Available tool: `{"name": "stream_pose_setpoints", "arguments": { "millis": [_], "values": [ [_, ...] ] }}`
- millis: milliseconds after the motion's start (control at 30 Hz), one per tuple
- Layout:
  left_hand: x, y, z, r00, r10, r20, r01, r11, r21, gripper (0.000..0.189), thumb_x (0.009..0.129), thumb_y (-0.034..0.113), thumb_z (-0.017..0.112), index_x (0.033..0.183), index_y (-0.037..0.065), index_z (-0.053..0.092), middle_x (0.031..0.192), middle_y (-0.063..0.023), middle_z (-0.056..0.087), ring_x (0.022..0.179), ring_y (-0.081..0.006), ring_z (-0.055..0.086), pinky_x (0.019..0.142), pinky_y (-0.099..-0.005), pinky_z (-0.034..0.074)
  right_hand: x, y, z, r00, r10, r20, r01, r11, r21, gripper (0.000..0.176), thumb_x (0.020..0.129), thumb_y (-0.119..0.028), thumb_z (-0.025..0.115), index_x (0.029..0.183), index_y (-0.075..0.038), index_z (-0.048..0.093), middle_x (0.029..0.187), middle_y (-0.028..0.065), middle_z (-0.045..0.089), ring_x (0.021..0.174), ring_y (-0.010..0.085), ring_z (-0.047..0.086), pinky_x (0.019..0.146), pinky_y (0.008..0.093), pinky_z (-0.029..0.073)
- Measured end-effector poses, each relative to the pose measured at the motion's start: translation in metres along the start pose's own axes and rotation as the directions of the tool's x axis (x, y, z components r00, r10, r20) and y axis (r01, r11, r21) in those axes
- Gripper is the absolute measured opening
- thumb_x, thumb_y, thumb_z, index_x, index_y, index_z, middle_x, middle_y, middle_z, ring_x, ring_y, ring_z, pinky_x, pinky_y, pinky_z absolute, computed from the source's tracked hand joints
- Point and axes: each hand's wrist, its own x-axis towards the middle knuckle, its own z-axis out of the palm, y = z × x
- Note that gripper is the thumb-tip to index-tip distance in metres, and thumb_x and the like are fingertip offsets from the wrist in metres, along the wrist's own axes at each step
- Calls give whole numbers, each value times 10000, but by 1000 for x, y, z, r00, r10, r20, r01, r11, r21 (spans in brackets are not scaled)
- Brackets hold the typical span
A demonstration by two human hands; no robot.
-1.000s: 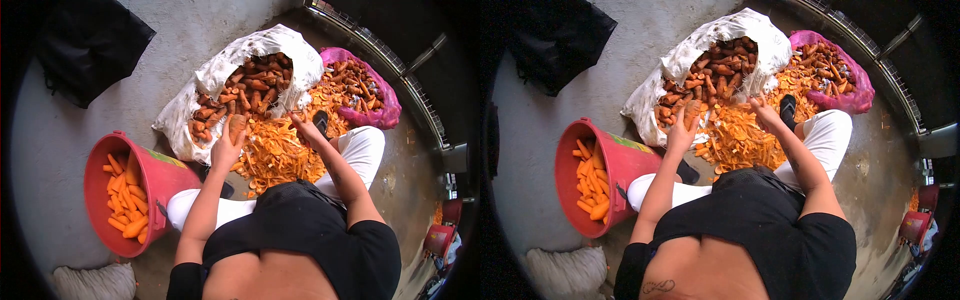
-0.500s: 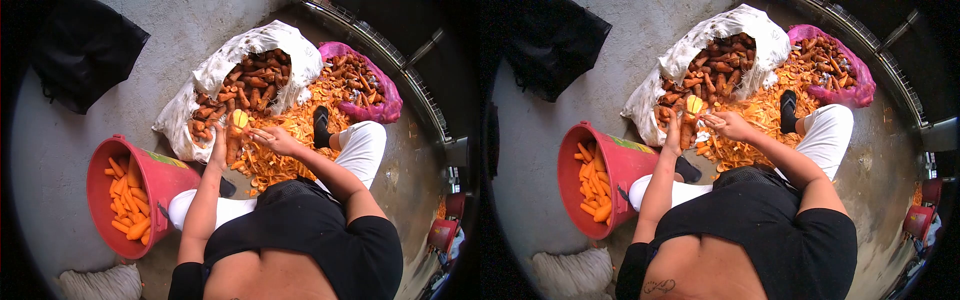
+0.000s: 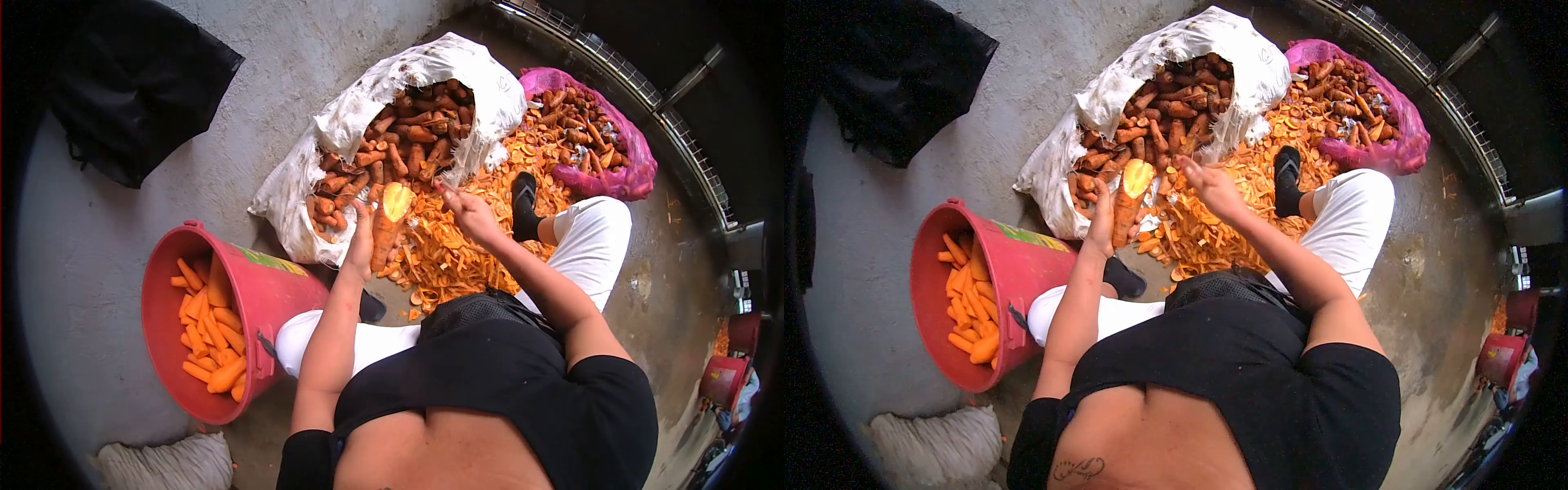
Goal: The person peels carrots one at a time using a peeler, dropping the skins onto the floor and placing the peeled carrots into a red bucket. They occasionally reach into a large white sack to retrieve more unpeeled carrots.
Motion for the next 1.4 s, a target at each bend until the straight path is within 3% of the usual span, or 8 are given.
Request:
{"name": "stream_pose_setpoints", "arguments": {
  "millis": [67, 167, 300, 533, 967, 1067, 1200, 1400],
  "values": [
    [2, -4, -3, 1000, 0, 0, 0, 1000, -30, 790, 826, 782, 219, 1068, 93, 519, 670, -34, 524, 446, -92, 475, 379, -220, 385, -6, 10, 14, 970, -243, -5, 243, 969, 37, 551, 901, -557, 482, 1127, -76, 625, 965, 220, 662, 770, 308, 658, 658, 444, 489],
    [4, -9, -9, 1000, 14, -12, -15, 997, -79, 706, 902, 685, 238, 1154, 89, 520, 730, -36, 558, 514, -92, 501, 406, -207, 405, -29, -27, -5, 913, -275, 302, 379, 848, -370, 435, 883, -519, 525, 957, -106, 638, 809, 191, 652, 722, 352, 639, 619, 446, 480],
    [2, -7, -4, 997, 47, -60, -52, 995, -82, 592, 962, 577, 255, 1164, 90, 524, 779, -38, 585, 557, -90, 522, 413, -210, 414, -35, -37, -1, 919, -314, 240, 387, 833, -395, 389, 869, -500, 548, 878, -117, 617, 664, 165, 611, 626, 381, 599, 565, 459, 466],
    [6, -10, -1, 978, 8, -206, -30, 994, -102, 536, 967, 550, 273, 1046, 93, 542, 693, -52, 551, 434, -125, 466, 384, -248, 384, -26, -36, 1, 936, -286, 204, 347, 846, -404, 351, 871, -460, 557, 917, -121, 634, 710, 171, 626, 662, 382, 606, 587, 460, 468],
    [-12, 0, 12, 994, -53, -97, 61, 995, 80, 552, 978, 539, 245, 1018, 65, 526, 629, -53, 519, 386, -113, 441, 364, -242, 375, -9, -32, -13, 928, -324, 184, 370, 859, -353, 318, 873, -401, 575, 877, -86, 623, 730, 186, 617, 688, 389, 590, 595, 453, 448],
    [-17, 2, 18, 995, -58, -83, 67, 991, 113, 576, 976, 549, 239, 1022, 58, 535, 627, -55, 528, 391, -111, 452, 362, -232, 376, 2, -18, -20, 900, -382, 210, 434, 823, -365, 275, 884, -272, 592, 1055, -60, 633, 789, 180, 638, 680, 327, 630, 621, 366, 486],
    [-19, 1, 22, 999, -20, -41, 22, 998, 61, 550, 972, 549, 275, 1017, 57, 516, 640, -58, 518, 411, -110, 460, 378, -225, 379, 2, -16, -26, 889, -392, 237, 434, 885, -168, 350, 944, -328, 532, 1157, -66, 625, 802, 71, 666, 623, 160, 612, 597, 311, 474],
    [-5, -1, 10, 965, 261, -13, -236, 892, 386, 585, 899, 580, 466, 1135, 46, 504, 714, -38, 549, 518, -63, 512, 447, -191, 424, -23, -56, -34, 974, -1, 226, -78, 936, 342, 403, 977, -395, 460, 1238, -115, 585, 645, -59, 438, 466, 39, 328, 435, 221, 294]
  ]
}}
